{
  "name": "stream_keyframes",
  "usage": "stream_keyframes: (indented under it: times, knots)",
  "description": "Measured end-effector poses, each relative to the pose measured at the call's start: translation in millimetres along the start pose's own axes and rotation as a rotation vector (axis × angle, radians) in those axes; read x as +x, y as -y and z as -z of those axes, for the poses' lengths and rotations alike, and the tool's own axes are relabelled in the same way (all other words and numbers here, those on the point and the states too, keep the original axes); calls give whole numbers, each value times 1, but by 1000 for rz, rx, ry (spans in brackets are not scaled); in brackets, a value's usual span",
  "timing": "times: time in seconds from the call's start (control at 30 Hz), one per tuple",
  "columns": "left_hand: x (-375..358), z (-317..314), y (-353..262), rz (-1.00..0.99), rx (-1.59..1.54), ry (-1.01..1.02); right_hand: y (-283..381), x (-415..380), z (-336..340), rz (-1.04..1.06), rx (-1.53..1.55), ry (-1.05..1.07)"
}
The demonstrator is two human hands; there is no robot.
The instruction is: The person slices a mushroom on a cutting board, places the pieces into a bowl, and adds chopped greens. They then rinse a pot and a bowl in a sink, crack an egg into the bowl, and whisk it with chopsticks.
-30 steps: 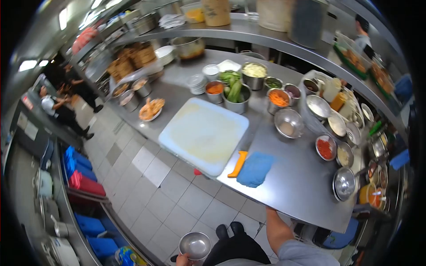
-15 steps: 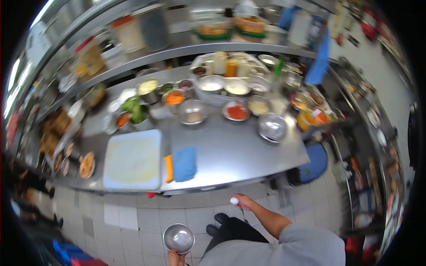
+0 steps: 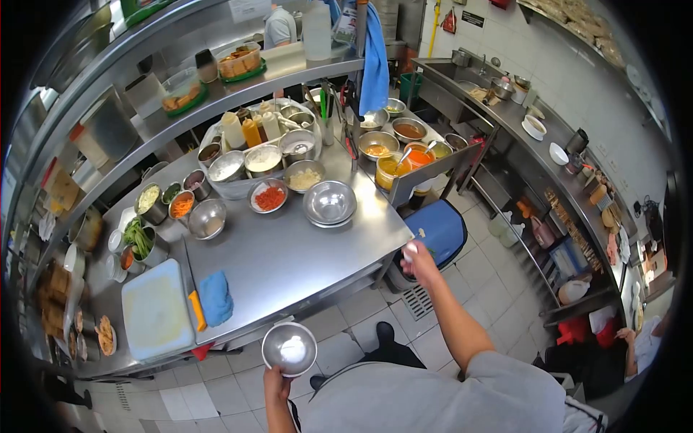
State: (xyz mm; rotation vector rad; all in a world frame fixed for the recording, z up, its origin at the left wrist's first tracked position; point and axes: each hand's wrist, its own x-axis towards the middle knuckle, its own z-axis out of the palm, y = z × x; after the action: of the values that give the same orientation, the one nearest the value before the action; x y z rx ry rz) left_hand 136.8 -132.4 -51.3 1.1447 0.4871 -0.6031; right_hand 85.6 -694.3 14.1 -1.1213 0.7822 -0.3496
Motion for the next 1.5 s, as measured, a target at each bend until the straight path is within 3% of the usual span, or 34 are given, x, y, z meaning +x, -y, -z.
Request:
stream_keyframes:
  times: [0.03, 0.17, 0.2, 0.27, 0.3, 0.37, 0.4, 0.47, 0.5, 0.7, 0.83, 0.87, 0.93, 0.97, 1.03, 1.1, 1.2, 1.27, 1.37, 1.5]
  knots:
    - [5, -32, 2, -2, 30, 20, 23, 27, 0, 126, -20, 29]
    - [39, -147, 28, 2, 16, 136, 108, 129, -12, 562, -355, -179]
    - [23, -196, 16, 19, 55, 124, 122, 149, -11, 556, -351, -150]
    - [43, -239, 32, 28, 39, 191, 141, 187, -15, 980, -662, -326]
    - [47, -260, 35, 51, 113, 201, 149, 197, -17, 994, -587, -278]
    - [46, -297, 31, 3, 208, 255, 146, 218, -13, 820, -761, -240]
    - [33, -318, 13, -5, 351, 226, 138, 233, -13, 816, -669, -211]
    - [40, -327, 12, -44, 257, 318, 132, 252, -8, 945, -755, -146]
    - [46, -332, 11, -60, 208, 366, 135, 245, -12, 899, -777, -153]
    - [73, -358, -1, 3, 209, 396, 150, 227, -17, 1037, -738, -198]
    - [68, -385, -17, -3, 185, 399, 123, 286, 9, 1120, -879, -149]
    - [72, -387, -17, -10, 177, 391, 132, 269, 1, 1125, -877, -135]
    - [81, -392, -12, 3, 217, 394, 151, 212, -9, 437, -470, 47]
    - [96, -393, -3, 2, 195, 399, 145, 194, -17, 439, -475, 62]
    - [102, -397, 3, -5, 191, 399, 126, 168, -18, 295, 30, 344]
    - [99, -397, 1, -7, 211, 383, 99, 147, -25, 295, -278, 485]
    - [101, -393, 8, -15, 215, 400, 69, 95, -50, 246, -461, 662]
    - [93, -391, 7, -1, 230, 365, 36, 91, -60, 487, -683, 755]
    - [80, -383, 5, -25, 224, 337, 17, 78, -72, 674, -904, 753]
    - [63, -364, 0, -57, 220, 356, 18, 56, -89, 692, -993, 820]
